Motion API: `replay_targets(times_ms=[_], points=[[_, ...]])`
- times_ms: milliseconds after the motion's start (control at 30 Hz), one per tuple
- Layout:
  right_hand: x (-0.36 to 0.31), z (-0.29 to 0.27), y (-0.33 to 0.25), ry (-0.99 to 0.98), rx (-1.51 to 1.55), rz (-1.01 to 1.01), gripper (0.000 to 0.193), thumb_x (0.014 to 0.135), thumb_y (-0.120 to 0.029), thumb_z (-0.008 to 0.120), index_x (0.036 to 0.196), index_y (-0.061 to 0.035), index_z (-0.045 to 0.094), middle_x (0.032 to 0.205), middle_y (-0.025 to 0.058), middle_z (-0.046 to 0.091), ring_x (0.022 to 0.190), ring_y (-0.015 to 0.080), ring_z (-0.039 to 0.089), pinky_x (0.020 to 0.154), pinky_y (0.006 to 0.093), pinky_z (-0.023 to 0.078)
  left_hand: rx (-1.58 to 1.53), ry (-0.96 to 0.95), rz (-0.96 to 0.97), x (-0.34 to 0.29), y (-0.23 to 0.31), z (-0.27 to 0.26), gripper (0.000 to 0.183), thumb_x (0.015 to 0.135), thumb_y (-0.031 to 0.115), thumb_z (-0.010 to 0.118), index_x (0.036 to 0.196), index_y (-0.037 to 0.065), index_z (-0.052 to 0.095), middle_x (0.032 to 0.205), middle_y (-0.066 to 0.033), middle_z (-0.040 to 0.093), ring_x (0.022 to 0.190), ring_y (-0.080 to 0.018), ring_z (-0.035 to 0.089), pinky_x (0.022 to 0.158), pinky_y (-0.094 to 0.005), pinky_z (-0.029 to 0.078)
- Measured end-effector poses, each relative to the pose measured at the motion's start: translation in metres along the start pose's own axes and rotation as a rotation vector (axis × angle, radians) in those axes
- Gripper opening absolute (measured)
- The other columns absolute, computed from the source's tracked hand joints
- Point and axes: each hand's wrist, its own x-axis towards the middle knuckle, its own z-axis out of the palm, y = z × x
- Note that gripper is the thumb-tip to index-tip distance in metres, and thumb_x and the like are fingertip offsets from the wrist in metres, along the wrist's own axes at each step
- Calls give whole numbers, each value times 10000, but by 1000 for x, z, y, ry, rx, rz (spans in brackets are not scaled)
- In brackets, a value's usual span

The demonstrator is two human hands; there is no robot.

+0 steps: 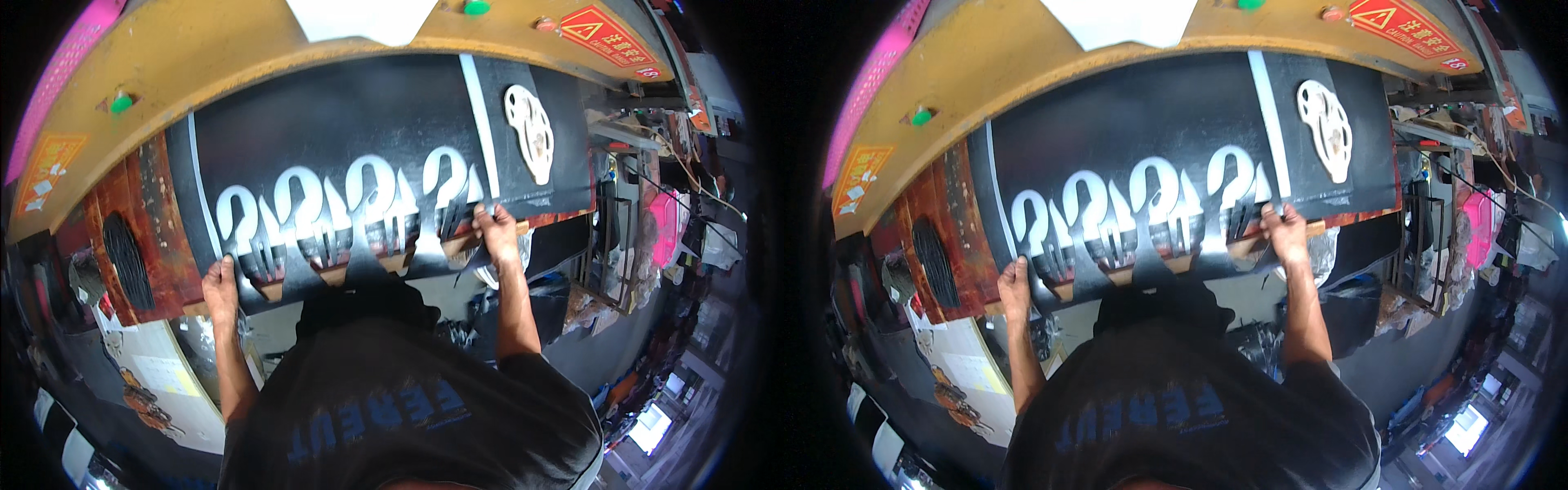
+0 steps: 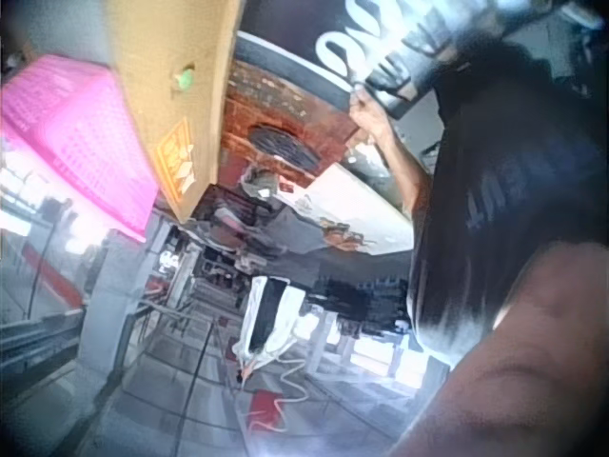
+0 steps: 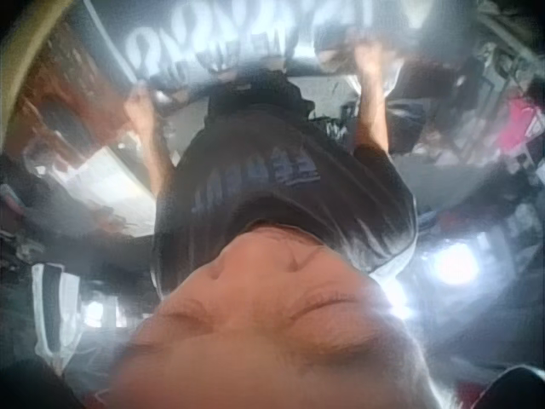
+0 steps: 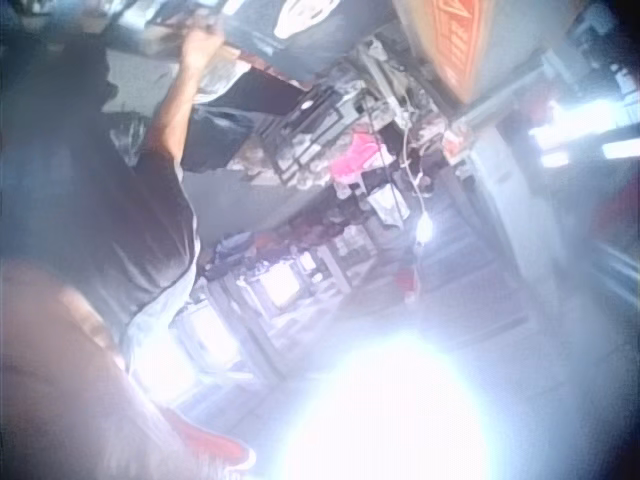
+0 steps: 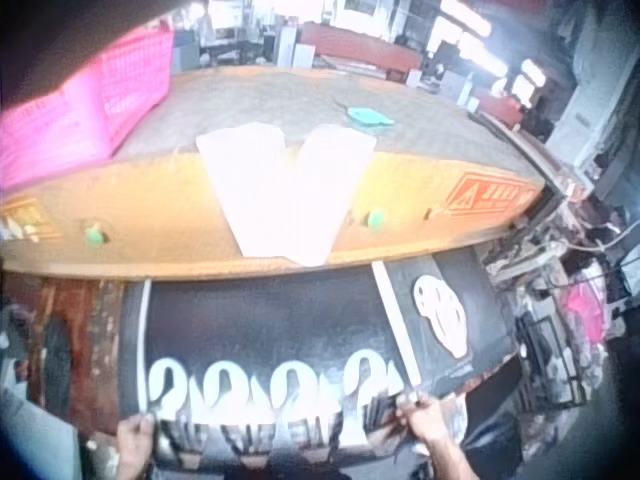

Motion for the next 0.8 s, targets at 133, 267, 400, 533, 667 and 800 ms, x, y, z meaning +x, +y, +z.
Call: replay_targets(times_ms=[133, 267, 400, 533, 667, 800], points=[[-45, -28, -1, 168, -340, -20, 211, 1018, -251, 727, 894, -82, 702, 778, -60, 631, 752, 61, 540, 691, 264, 444, 495, -196, -39, -47, 20, -28, 369, 1036, 377, 684, 974, 18, 745, 854, -278, 673, 815, -343, 713, 798, -488, 547], [-57, -35, -18, 4, -590, 63, 262, 1014, -308, 751, 1001, -47, 769, 889, -16, 715, 833, 64, 594, 780, 272, 500, 351, -172, 7, -41, 21, -30, 413, 1016, 375, 695, 1111, -23, 756, 1136, -267, 730, 1066, -429, 713, 928, -466, 542], [-8, -10, -37, 49, -240, 3, 349, 1040, -384, 727, 1068, -36, 719, 820, -1, 694, 690, 77, 586, 649, 263, 494, 159, -229, 65, 0, 7, -12, 421, 1040, 385, 685, 987, -33, 705, 773, -126, 643, 741, -179, 572, 728, -402, 500], [-1, 0, -22, 111, -187, -31, 332, 1079, -311, 663, 823, -106, 610, 643, -30, 579, 521, 83, 499, 485, 274, 394, 101, -115, 59, -3, -11, -21, 394, 1026, 342, 713, 887, -19, 638, 668, -77, 491, 668, -146, 436, 641, -406, 442], [-24, -12, 12, 169, -463, 173, 290, 1073, -320, 670, 913, -81, 704, 712, -30, 652, 639, 76, 574, 605, 271, 459, 264, -257, -24, -22, -17, -38, 421, 1011, 370, 722, 934, -42, 677, 784, -177, 660, 739, -194, 588, 738, -422, 515], [-2, -21, 13, 208, -376, -177, 289, 1036, -292, 749, 1084, -8, 777, 938, -42, 724, 852, 63, 607, 786, 259, 508, 72, -248, -8, -9, -10, -37, 383, 1072, 359, 662, 1005, -7, 748, 724, -53, 661, 684, -136, 581, 670, -354, 499]])
